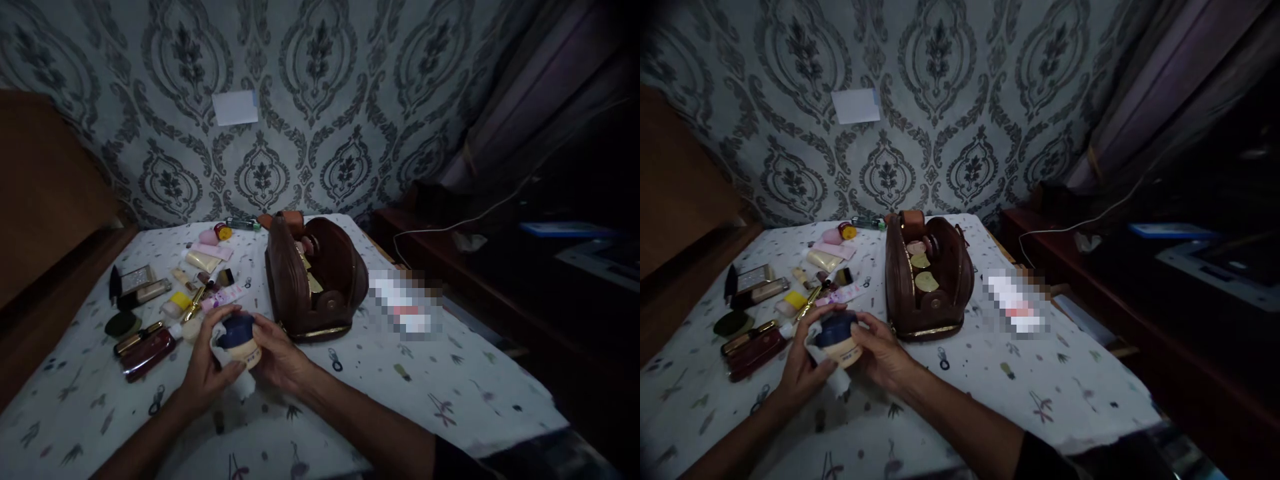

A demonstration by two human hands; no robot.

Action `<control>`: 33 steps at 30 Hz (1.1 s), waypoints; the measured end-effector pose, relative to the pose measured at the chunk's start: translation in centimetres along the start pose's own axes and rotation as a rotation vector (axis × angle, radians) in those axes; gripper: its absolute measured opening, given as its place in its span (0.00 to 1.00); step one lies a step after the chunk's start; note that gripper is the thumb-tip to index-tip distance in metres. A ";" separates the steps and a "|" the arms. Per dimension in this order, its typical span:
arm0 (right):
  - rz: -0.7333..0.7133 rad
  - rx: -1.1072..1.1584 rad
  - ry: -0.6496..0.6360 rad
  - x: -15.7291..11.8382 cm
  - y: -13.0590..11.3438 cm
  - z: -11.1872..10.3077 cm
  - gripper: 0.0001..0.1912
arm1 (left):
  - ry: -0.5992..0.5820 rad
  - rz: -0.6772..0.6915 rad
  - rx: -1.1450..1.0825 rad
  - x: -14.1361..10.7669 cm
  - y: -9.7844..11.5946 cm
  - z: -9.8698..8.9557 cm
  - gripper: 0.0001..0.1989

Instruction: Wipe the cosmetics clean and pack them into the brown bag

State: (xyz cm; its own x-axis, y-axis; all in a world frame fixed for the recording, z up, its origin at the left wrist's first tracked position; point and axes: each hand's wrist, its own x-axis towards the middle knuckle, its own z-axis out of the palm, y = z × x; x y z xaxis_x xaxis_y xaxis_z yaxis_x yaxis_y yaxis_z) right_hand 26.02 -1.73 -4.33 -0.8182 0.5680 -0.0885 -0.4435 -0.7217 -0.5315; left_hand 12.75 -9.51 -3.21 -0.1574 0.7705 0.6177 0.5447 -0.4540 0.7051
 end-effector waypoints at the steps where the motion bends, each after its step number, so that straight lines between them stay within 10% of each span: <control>1: -0.007 0.022 0.010 0.1 0.1 -0.1 0.26 | 0.005 0.022 0.033 -0.1 -0.4 0.1 0.33; 8: -0.013 -0.017 -0.029 -0.1 -0.3 0.2 0.27 | 0.021 0.086 0.284 -0.3 -2.0 0.2 0.46; 16: 0.017 -0.080 -0.009 -0.1 0.0 0.7 0.32 | -0.053 -0.013 0.148 0.2 -1.5 -1.1 0.34; 33: -0.101 -0.272 -0.008 -0.7 -0.4 1.1 0.40 | 0.162 -0.466 -0.083 0.3 -1.8 -0.3 0.31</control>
State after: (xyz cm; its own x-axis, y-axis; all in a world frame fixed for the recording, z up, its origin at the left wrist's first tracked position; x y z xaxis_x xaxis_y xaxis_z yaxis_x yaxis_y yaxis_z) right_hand 26.40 -2.23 -3.12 -0.7785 0.6274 -0.0174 -0.4094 -0.5285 -0.7437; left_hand 11.47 -8.58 -4.17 -0.4979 0.8236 0.2716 0.3195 -0.1170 0.9403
